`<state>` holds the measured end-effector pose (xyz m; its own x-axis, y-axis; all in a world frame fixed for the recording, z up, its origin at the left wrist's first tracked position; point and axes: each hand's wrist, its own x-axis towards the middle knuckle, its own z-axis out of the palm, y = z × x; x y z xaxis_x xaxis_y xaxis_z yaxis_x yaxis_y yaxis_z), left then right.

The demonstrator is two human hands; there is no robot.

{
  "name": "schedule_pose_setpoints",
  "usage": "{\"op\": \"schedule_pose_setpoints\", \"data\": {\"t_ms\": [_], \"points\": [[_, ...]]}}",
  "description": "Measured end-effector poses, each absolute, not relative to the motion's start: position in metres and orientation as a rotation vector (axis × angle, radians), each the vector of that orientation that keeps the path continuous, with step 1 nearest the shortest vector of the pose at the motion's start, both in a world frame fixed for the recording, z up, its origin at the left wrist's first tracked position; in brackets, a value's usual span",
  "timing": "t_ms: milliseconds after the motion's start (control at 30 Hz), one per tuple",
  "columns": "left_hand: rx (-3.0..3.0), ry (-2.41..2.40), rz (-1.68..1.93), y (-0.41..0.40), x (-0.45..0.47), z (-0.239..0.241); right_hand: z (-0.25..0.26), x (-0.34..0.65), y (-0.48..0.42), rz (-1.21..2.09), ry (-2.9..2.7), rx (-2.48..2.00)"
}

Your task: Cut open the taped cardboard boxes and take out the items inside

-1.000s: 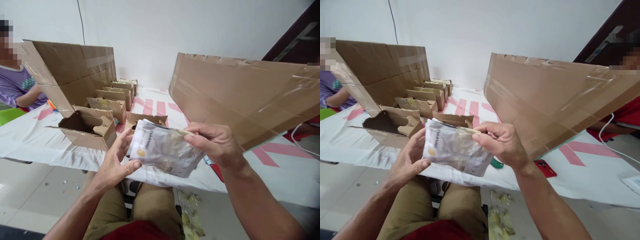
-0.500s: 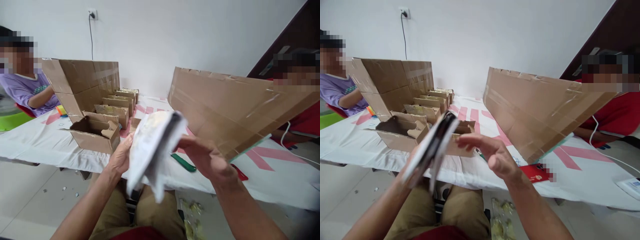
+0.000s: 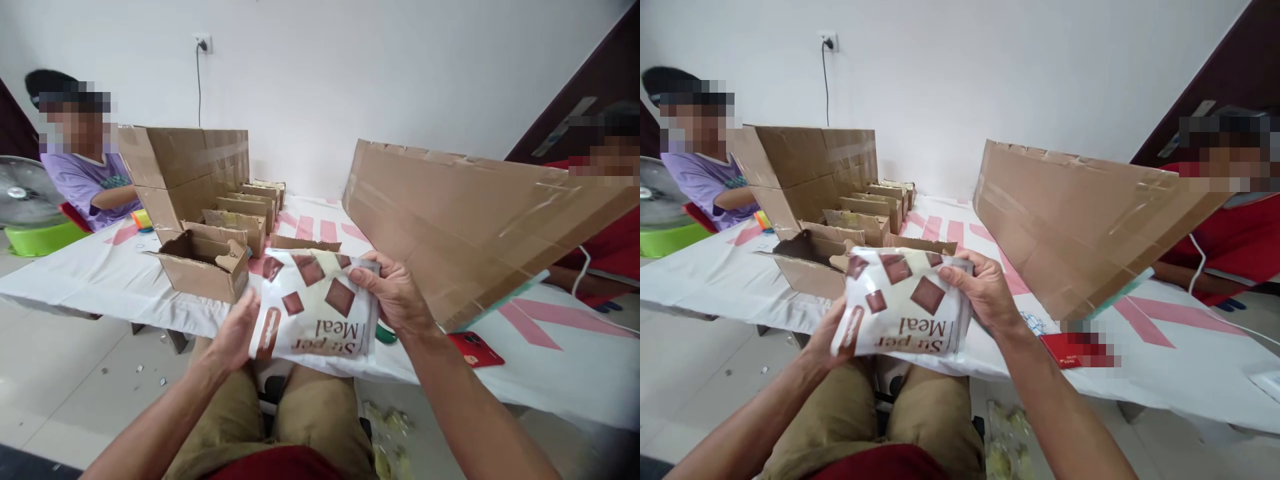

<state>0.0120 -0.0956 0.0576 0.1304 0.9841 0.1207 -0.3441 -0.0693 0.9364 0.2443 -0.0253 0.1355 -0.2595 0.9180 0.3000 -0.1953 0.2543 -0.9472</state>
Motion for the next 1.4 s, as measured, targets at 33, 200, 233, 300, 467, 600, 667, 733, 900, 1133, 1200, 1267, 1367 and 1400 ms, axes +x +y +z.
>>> {"op": "schedule_pose_setpoints", "data": {"t_ms": [33,200,233,300,467,600,667,733,900,1133,1200,1267,1367,1400], "points": [[1.06,0.777,1.317,-0.098,0.006,0.057,0.135,0.246,-0.025,1.22,-1.418,-0.766],[1.004,0.845,1.4,-0.103,0.007,0.044,0.124,0.242,-0.016,1.048,-1.498,-0.879],[1.0,0.866,1.413,-0.103,0.008,0.042,0.122,0.242,-0.016,1.049,-1.501,-0.881],[0.996,0.862,1.425,-0.106,0.005,0.038,0.121,0.246,-0.018,1.135,-1.514,-0.835],[1.065,0.902,1.443,-0.137,-0.037,0.031,0.1,0.247,-0.04,1.501,-1.832,-0.614],[1.077,1.078,1.373,-0.168,-0.079,0.006,0.046,0.196,-0.063,1.493,-1.96,-0.714],[1.086,1.27,1.341,-0.175,-0.101,-0.01,0.018,0.161,-0.067,1.371,-2.027,-0.822],[1.106,1.49,1.326,-0.174,-0.125,-0.023,-0.002,0.127,-0.062,1.241,-2.09,-0.923],[1.097,1.661,1.39,-0.139,-0.18,-0.024,-0.014,0.056,-0.023,0.969,-2.159,-1.005],[1.133,2.076,1.242,-0.073,-0.233,-0.041,-0.021,0.019,0.013,0.696,-2.342,-1.302],[1.122,2.09,1.219,-0.066,-0.24,-0.055,-0.03,0.023,0.015,0.698,-2.377,-1.345],[1.109,2.076,1.237,-0.065,-0.242,-0.064,-0.035,0.025,0.016,0.704,-2.39,-1.37],[1.097,2.021,1.277,-0.067,-0.241,-0.069,-0.039,0.021,0.017,0.725,-2.394,-1.376],[1.104,2.001,1.277,-0.067,-0.24,-0.07,-0.039,0.017,0.017,0.732,-2.392,-1.374]]}}
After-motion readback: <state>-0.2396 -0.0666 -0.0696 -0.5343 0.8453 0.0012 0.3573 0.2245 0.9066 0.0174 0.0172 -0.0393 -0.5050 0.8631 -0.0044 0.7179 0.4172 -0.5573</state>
